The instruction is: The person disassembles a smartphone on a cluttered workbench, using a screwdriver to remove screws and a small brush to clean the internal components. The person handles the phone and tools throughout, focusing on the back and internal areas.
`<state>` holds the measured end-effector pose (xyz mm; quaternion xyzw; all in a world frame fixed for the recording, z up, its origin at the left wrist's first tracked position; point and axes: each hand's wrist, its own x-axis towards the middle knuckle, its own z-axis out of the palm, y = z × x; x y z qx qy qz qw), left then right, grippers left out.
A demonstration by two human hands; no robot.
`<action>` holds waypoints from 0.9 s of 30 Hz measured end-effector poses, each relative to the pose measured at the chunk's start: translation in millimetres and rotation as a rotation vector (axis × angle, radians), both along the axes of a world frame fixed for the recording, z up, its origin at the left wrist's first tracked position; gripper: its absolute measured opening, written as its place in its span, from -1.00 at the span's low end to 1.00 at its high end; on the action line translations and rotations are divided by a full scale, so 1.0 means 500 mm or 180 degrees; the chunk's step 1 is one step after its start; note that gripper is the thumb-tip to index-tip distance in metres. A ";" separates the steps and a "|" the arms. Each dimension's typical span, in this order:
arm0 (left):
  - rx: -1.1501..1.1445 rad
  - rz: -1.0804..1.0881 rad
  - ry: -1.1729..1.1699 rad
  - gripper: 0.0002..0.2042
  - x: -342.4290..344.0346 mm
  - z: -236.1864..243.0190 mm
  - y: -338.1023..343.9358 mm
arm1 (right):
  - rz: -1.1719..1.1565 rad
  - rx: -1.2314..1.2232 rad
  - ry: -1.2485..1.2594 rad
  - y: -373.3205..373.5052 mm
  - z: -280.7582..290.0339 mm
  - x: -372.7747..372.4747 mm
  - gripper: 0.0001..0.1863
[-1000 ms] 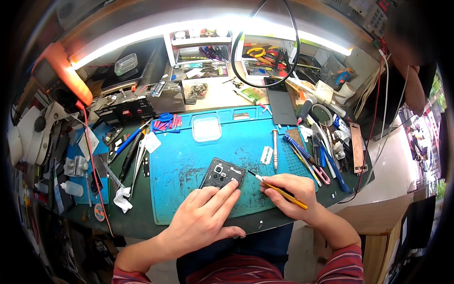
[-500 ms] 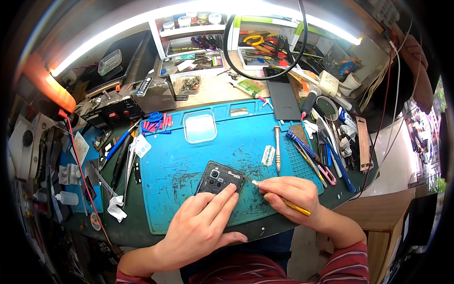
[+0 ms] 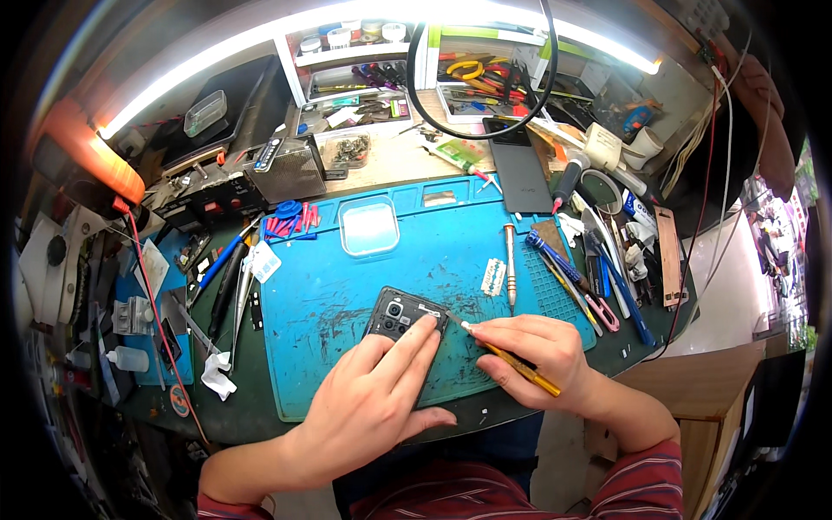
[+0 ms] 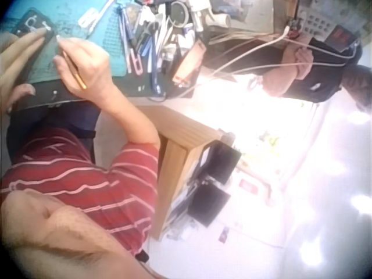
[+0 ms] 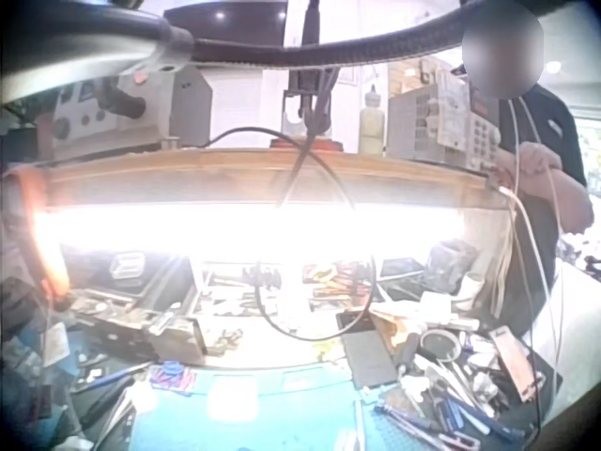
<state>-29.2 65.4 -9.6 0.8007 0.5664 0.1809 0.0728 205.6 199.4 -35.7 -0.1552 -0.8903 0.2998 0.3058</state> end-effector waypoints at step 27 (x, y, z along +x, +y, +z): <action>-0.0302 -0.0152 -0.0080 -0.13 -0.009 -0.004 0.007 | -0.0072 0.0059 0.0048 0.003 -0.015 -0.008 -0.67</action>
